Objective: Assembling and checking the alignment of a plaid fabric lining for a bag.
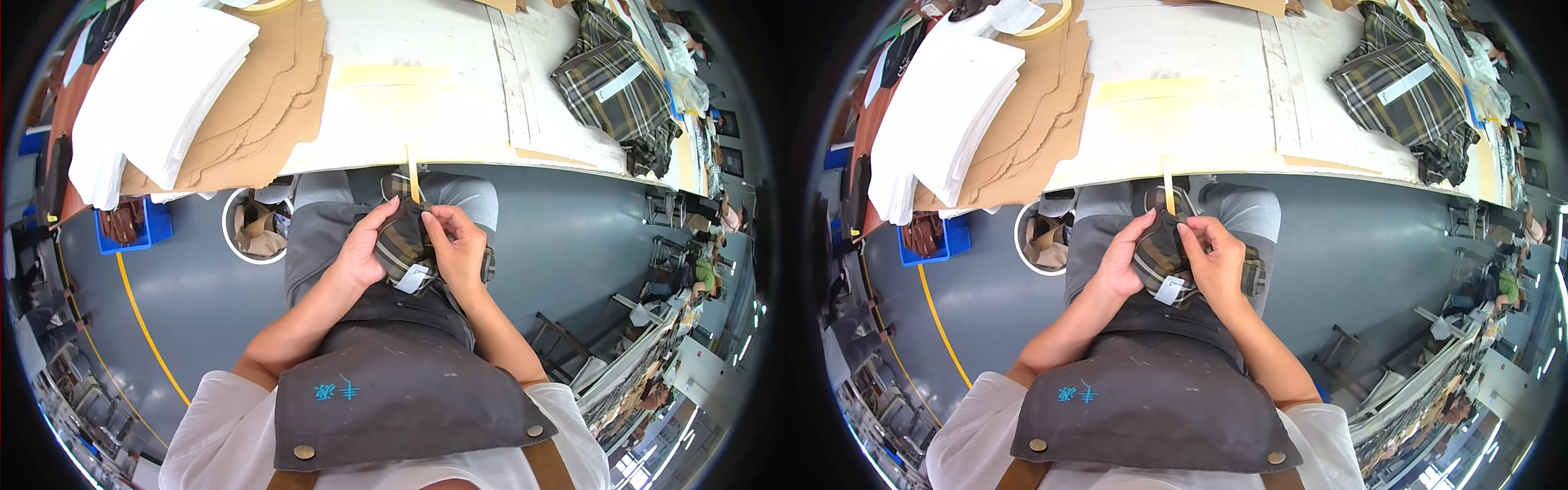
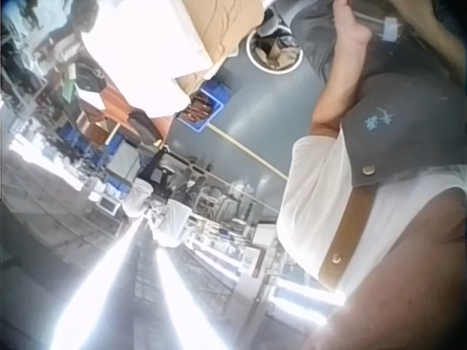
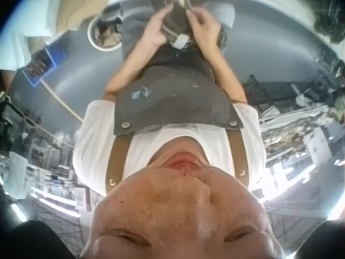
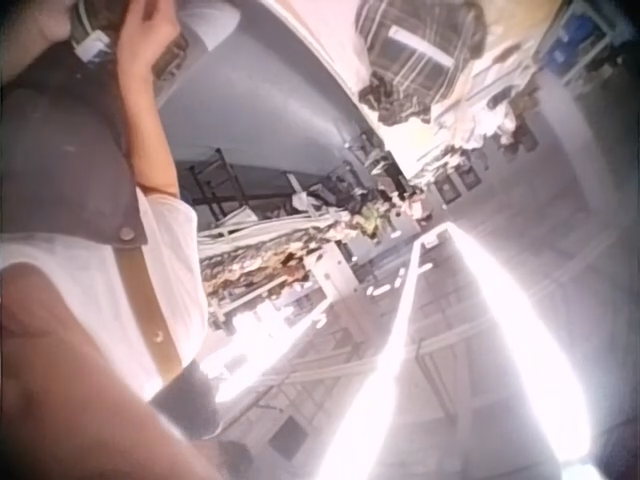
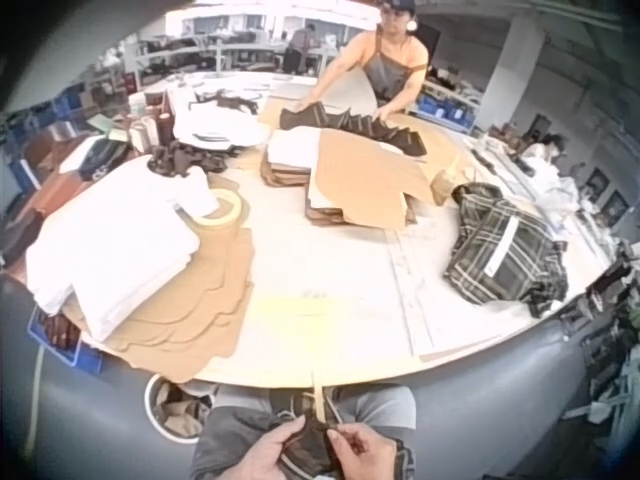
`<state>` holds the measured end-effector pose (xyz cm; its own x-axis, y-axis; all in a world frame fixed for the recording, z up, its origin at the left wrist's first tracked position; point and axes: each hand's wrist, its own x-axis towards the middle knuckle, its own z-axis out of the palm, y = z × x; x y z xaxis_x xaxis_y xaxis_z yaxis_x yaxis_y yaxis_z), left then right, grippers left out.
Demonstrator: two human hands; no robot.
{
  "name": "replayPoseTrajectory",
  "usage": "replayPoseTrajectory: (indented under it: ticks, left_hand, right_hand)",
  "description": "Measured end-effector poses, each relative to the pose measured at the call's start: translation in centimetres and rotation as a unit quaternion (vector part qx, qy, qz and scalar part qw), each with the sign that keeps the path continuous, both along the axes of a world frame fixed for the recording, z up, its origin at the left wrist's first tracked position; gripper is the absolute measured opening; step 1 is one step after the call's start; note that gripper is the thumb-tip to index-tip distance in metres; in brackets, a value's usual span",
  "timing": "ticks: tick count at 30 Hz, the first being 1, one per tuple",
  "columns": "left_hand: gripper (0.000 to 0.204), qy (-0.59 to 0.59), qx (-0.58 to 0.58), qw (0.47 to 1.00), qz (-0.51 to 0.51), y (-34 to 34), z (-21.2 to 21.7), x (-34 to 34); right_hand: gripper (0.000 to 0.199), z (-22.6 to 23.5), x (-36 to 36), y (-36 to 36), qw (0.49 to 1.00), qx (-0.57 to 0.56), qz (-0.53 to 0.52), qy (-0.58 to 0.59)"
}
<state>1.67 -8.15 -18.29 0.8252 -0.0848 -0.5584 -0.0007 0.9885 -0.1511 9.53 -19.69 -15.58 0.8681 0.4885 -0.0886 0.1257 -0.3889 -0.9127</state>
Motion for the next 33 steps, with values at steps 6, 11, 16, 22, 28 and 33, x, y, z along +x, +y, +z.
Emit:
replayPoseTrajectory:
  ticks: [6, 11, 16, 22, 28, 33]
  left_hand:
    - [0.025, 0.009, 0.024, 0.999, -0.029, 0.2, 0.6, 0.0]
    - [0.025, -0.012, 0.004, 1.000, -0.028, 0.0, 0.4, 0.2]
    - [0.024, -0.015, -0.016, 1.000, -0.012, -0.5, 0.6, 0.4]
    - [0.026, -0.039, -0.006, 0.999, -0.024, 0.0, -0.5, 0.7]
    - [0.030, -0.033, 0.066, 0.996, -0.057, 1.6, -1.5, 1.7]
    - [0.027, -0.063, 0.095, 0.990, -0.084, 2.8, -1.6, 2.9]
  right_hand:
    - [0.009, 0.5, 0.0, 0.5, 0.999, 0.020, -0.005, -0.034]
    - [0.008, 0.7, 0.8, 0.9, 0.993, 0.034, -0.027, 0.110]
    - [0.006, 1.2, 0.6, 1.0, 0.998, 0.015, -0.015, 0.055]
    - [0.004, 0.7, 0.8, 1.5, 0.999, 0.027, -0.042, -0.006]
    - [0.032, 0.7, 0.8, 1.5, 0.998, 0.057, 0.027, 0.002]
    - [0.020, 0.0, 1.1, -1.7, 0.986, -0.109, 0.122, 0.017]
